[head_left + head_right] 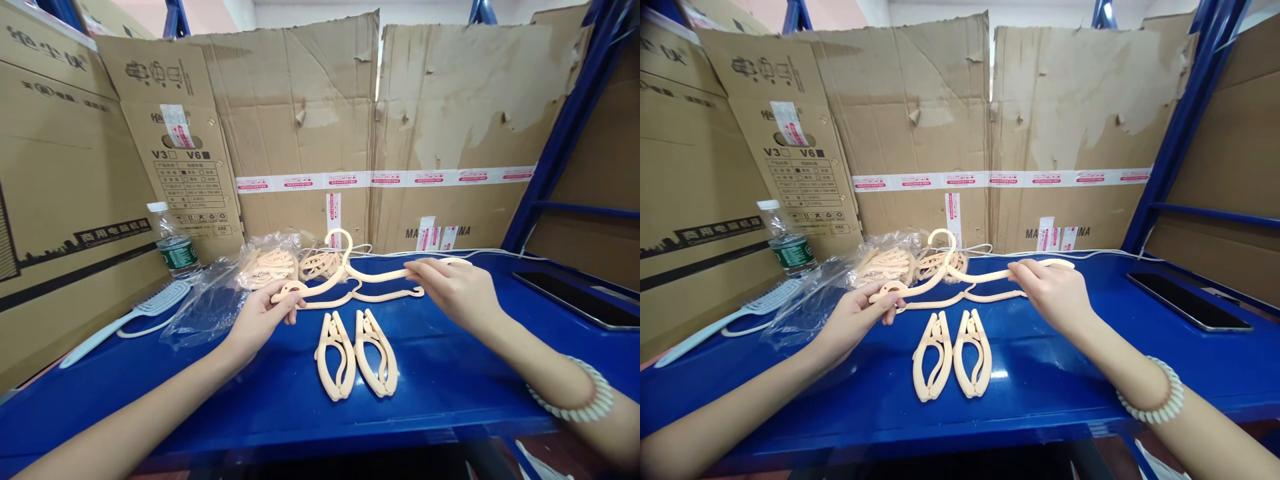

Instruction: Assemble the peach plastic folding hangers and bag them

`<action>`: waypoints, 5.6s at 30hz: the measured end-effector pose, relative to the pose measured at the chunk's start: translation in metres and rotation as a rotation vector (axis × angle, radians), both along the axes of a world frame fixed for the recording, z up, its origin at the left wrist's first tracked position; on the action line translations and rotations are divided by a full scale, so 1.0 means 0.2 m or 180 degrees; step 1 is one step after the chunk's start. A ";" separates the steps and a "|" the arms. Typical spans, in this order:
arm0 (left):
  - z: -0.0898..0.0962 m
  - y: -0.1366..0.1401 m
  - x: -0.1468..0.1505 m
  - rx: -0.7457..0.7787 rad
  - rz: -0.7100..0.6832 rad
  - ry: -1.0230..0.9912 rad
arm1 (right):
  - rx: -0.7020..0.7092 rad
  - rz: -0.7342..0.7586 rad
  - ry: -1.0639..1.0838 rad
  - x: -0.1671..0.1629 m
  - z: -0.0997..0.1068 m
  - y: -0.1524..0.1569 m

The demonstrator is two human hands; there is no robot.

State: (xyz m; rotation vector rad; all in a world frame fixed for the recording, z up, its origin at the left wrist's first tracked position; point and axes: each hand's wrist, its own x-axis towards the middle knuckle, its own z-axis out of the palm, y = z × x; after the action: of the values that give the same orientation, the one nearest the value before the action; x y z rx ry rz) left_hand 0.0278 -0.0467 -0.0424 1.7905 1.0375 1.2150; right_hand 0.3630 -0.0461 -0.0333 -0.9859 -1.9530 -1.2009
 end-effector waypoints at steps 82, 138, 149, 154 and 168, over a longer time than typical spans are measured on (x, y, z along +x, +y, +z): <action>-0.06 -0.11 0.14 -0.0851 -0.0485 -0.0551 | -0.5436 0.3244 0.1608 -0.26 -0.03 -0.16; -0.05 -0.16 0.06 0.1710 -0.1681 0.3022 | -0.4122 0.1360 -0.0331 -0.17 -0.08 -0.14; -0.06 -0.15 0.07 0.1751 -0.1449 0.3074 | -0.3711 0.0910 -0.0179 -0.26 -0.15 -0.15; -0.05 -0.14 0.07 0.1791 -0.1439 0.3040 | -0.3601 0.1171 0.0572 -0.30 -0.14 -0.12; 0.01 -0.09 -0.01 0.1782 -0.1405 0.2736 | -0.4614 0.1700 -0.0067 0.04 0.05 0.01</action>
State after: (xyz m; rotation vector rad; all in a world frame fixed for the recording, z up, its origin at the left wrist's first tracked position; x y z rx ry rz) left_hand 0.0264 -0.0643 -0.0406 2.9194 0.6629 0.4479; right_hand 0.3706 -0.0449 -0.0241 -0.8730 -2.7544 0.6923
